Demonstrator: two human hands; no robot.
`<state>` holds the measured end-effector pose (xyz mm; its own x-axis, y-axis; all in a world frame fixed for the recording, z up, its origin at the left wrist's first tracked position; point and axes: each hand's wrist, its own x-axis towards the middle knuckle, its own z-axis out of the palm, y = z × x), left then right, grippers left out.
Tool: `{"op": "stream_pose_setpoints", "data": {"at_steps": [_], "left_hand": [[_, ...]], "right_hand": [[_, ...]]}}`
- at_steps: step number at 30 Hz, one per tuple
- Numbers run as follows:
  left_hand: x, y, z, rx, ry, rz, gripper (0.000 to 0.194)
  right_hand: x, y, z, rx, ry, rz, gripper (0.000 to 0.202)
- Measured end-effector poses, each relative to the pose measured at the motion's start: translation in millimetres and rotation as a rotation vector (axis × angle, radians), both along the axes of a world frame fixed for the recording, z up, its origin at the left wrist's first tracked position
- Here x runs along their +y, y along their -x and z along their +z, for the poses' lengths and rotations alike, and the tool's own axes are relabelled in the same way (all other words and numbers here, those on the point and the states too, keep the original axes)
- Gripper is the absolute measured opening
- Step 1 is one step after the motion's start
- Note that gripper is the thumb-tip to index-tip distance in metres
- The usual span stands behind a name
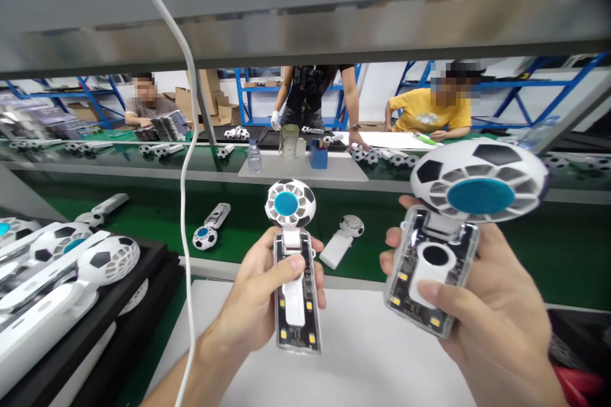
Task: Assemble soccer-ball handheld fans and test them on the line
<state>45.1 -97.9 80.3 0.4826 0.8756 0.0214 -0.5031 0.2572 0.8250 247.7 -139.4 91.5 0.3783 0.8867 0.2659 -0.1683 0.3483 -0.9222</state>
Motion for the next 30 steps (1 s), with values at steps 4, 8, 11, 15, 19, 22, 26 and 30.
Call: {"op": "stream_pose_setpoints", "data": {"at_steps": [4, 8, 11, 15, 19, 22, 26, 30], "left_hand": [[1.3, 2.7, -1.5, -0.032, 0.05, -0.106, 0.023], [3.0, 3.2, -7.2, -0.129, 0.079, -0.193, 0.029], [3.0, 2.6, -9.1, -0.2, 0.088, -0.25, 0.032], [2.2, 1.5, -8.6, -0.246, 0.101, -0.285, 0.031], [3.1, 0.7, -8.5, -0.266, 0.11, -0.286, 0.028], [3.8, 0.1, -9.0, -0.253, 0.09, -0.249, 0.027], [2.9, -0.5, -9.4, -0.196, 0.036, -0.178, 0.025], [0.6, -0.8, -6.8, -0.136, -0.042, -0.116, 0.023]], "right_hand": [[3.6, -5.2, -4.4, -0.025, -0.064, 0.001, 0.062], [4.7, -8.1, -7.7, -0.092, -0.059, 0.024, 0.063], [3.4, -7.2, -6.7, -0.079, -0.044, 0.041, 0.062], [3.1, -4.1, -4.6, -0.041, -0.016, 0.053, 0.063], [3.7, 0.5, -2.9, -0.007, -0.013, 0.019, 0.06], [3.2, 6.1, -0.7, 0.015, 0.032, 0.004, 0.054], [4.2, 12.2, -0.3, 0.076, 0.051, -0.031, 0.042], [3.5, 8.4, -2.0, 0.072, -0.004, -0.074, 0.029]]}}
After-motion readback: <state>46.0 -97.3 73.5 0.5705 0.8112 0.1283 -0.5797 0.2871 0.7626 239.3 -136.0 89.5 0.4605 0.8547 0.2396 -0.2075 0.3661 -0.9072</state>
